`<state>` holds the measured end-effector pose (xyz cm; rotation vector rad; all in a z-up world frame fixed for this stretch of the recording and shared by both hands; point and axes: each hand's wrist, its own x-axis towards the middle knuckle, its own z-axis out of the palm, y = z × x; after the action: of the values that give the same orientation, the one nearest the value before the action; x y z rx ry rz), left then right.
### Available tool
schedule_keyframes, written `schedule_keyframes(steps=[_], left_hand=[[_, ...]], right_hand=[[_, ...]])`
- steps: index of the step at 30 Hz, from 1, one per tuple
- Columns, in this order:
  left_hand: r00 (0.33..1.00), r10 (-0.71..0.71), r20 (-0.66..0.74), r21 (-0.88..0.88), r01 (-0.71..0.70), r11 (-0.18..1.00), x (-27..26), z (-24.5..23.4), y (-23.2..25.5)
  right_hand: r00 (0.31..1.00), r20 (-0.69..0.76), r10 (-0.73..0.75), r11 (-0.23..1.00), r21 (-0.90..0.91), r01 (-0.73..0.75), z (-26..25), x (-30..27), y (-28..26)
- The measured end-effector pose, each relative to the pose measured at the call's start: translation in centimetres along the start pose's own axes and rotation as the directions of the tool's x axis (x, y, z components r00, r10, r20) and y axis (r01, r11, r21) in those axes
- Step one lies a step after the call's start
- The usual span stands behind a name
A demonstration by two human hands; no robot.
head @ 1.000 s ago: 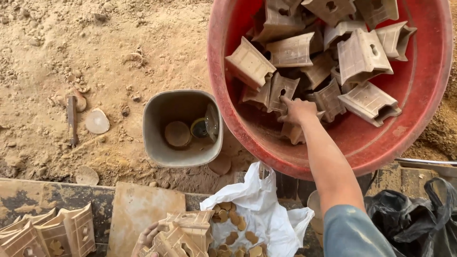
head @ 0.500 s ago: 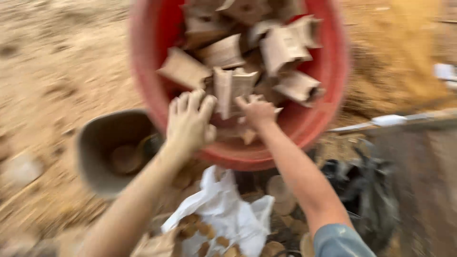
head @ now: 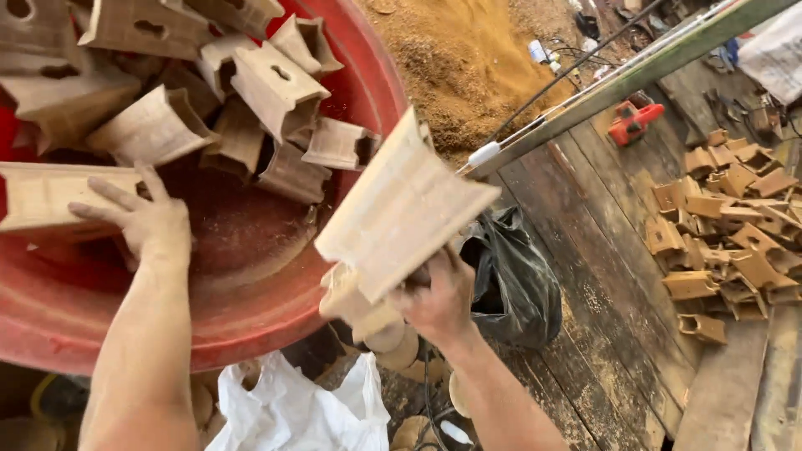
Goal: Applying wood glue to small decorative pieces and attaching them to larger wooden structures.
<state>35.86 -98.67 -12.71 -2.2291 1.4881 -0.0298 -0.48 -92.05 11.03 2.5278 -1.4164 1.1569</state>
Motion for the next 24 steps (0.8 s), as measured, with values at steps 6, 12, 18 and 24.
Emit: schedule_keyframes(steps=[6, 12, 18, 24], left_hand=[[0.982, -0.014, -0.187, -0.169, -0.018, 0.985, 3.0, 3.0, -1.8], [0.994, -0.095, 0.048, -0.356, 0.106, 0.928, 2.2, -1.0, -3.9], [0.989, -0.039, 0.143, -0.28, 0.078, 0.957, 1.9, -1.7, -4.1], [0.989, 0.097, 0.115, -0.281, -0.061, 0.958, -0.4, -4.3, -5.4]], right_hand=[[0.998, 0.04, 0.045, 0.997, 0.062, -0.048, -0.9, -2.7, 0.5], [0.989, 0.106, 0.104, 0.981, 0.155, -0.12, -0.8, -4.8, 1.8], [0.992, 0.077, 0.098, 0.983, 0.145, -0.108, -1.2, -6.0, 3.2], [0.985, 0.113, 0.134, 0.966, 0.208, -0.155, -1.5, -7.2, 4.5]])
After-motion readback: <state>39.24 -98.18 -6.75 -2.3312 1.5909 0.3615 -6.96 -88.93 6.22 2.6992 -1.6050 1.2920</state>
